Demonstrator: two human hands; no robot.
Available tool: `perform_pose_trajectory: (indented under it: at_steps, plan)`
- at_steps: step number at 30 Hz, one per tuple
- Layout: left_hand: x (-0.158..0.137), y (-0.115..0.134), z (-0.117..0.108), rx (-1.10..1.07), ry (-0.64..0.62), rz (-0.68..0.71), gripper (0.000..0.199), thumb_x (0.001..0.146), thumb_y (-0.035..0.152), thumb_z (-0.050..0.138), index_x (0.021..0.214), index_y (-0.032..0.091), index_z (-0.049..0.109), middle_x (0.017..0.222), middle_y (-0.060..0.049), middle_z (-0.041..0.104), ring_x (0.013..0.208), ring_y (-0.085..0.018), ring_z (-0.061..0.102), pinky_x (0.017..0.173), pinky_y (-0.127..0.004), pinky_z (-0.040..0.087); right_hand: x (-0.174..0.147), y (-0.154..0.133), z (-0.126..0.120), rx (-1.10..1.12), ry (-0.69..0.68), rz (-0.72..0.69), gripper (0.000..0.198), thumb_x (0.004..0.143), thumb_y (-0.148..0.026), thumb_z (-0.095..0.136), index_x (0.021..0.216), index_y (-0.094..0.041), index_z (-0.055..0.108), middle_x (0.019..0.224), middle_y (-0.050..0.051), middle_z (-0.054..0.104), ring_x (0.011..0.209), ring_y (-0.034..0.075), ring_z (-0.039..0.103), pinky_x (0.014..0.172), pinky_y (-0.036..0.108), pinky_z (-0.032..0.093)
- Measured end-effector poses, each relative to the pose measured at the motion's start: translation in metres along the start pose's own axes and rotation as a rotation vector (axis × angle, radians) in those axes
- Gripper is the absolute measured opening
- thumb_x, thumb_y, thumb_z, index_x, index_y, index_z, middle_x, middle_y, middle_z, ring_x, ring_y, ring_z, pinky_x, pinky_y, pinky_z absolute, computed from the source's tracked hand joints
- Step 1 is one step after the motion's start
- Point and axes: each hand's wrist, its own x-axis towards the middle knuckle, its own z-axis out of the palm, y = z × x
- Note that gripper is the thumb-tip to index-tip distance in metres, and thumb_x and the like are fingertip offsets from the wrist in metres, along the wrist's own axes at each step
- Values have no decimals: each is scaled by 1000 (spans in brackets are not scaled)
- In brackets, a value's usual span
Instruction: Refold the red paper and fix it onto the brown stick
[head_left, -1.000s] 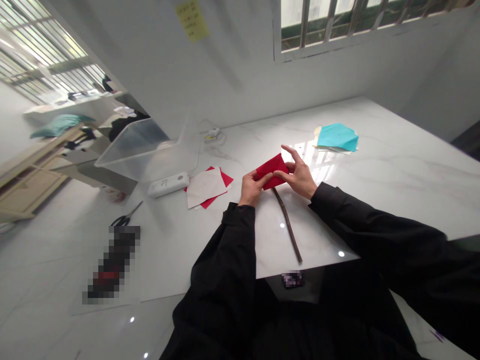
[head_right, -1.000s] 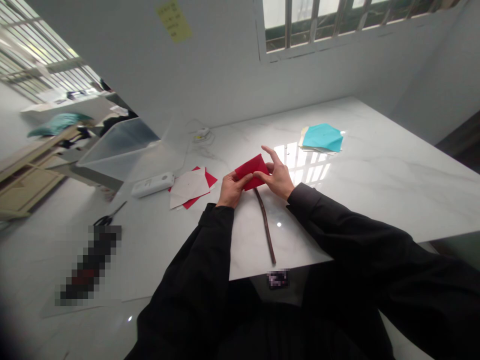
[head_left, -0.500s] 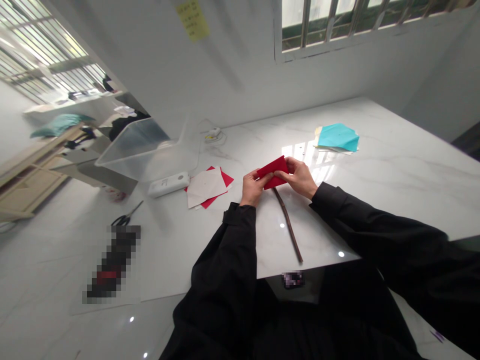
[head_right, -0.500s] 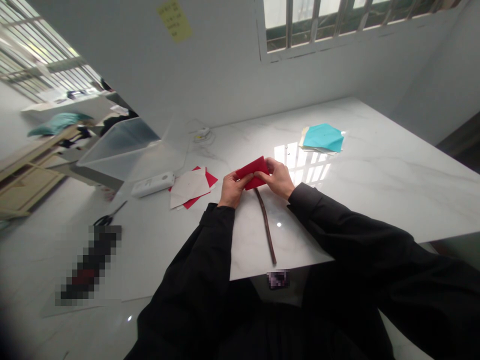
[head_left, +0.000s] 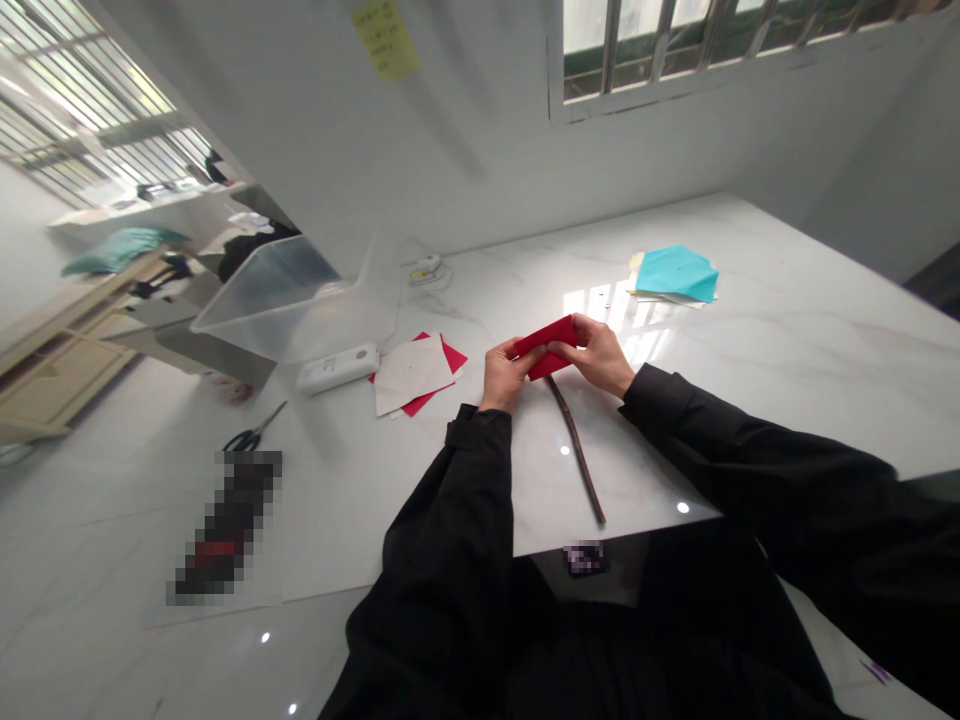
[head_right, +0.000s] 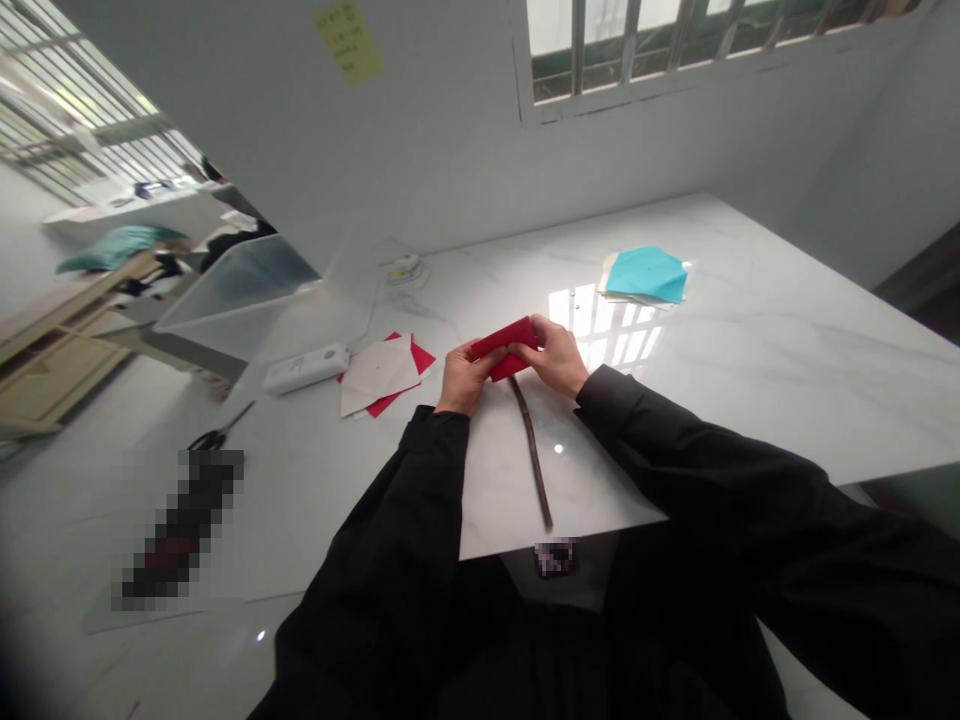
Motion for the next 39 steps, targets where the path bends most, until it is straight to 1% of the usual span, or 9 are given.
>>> perform_pose_trajectory:
  at_steps: [5,14,19,22,25,27,30,35,39]
  plan:
    - [0,0,1,-3,7,-16,46,58,41,94,92,13,80,81,-7,79,81,-24,73,80,-37,59,-1,-2,0,-18,12,6,20,81,-36,74,88,-20,64,82,3,71,75,20,66,71,36,56]
    - [-1,3,4,-34,15,-13,50,62,42,91,102,14,78,94,-9,80,87,-24,74,86,-38,57,3,6,-5,190,-113,95,44,83,-54,76,110,-19,71,105,9,76,94,25,71,85,41,60]
    - [1,12,3,-12,39,-18,50,71,55,83,100,14,77,91,-8,78,82,-21,73,77,-32,58,5,2,-11,320,-187,197,49,73,-49,87,110,-19,75,107,8,78,96,26,73,92,45,59]
    - [0,21,-2,174,140,45,45,80,60,73,93,16,76,82,-5,74,69,-16,67,66,-27,53,11,7,-24,395,-233,244,48,73,-44,87,111,-18,76,108,8,79,95,25,74,92,44,59]
    - [-5,26,-1,564,233,139,29,82,49,74,88,21,76,77,-3,70,68,-17,61,71,-28,49,20,18,-43,391,-301,285,42,71,-41,88,104,-16,78,100,8,79,86,23,74,85,41,59]
    - [-9,25,5,825,198,146,25,78,41,79,95,24,76,77,-4,70,74,-21,63,78,-32,47,25,25,-55,349,-356,311,38,70,-39,88,99,-15,79,95,8,79,81,22,73,81,39,59]
    - [-10,21,14,1025,97,165,43,72,36,84,112,24,74,88,-8,72,85,-28,65,83,-36,46,28,31,-64,305,-413,310,35,69,-37,88,96,-15,80,94,8,80,79,21,73,78,37,58]
    - [5,19,10,762,93,51,46,68,24,83,113,26,74,83,-4,72,73,-22,65,79,-33,48,29,29,-61,248,-450,261,34,69,-39,88,94,-17,80,92,7,80,81,22,73,77,36,58]
    - [11,25,-1,407,-81,-150,45,70,30,82,112,18,76,92,-8,76,66,-17,65,70,-30,52,30,25,-57,167,-394,141,33,71,-48,87,84,-18,79,91,8,78,87,25,73,84,38,57]
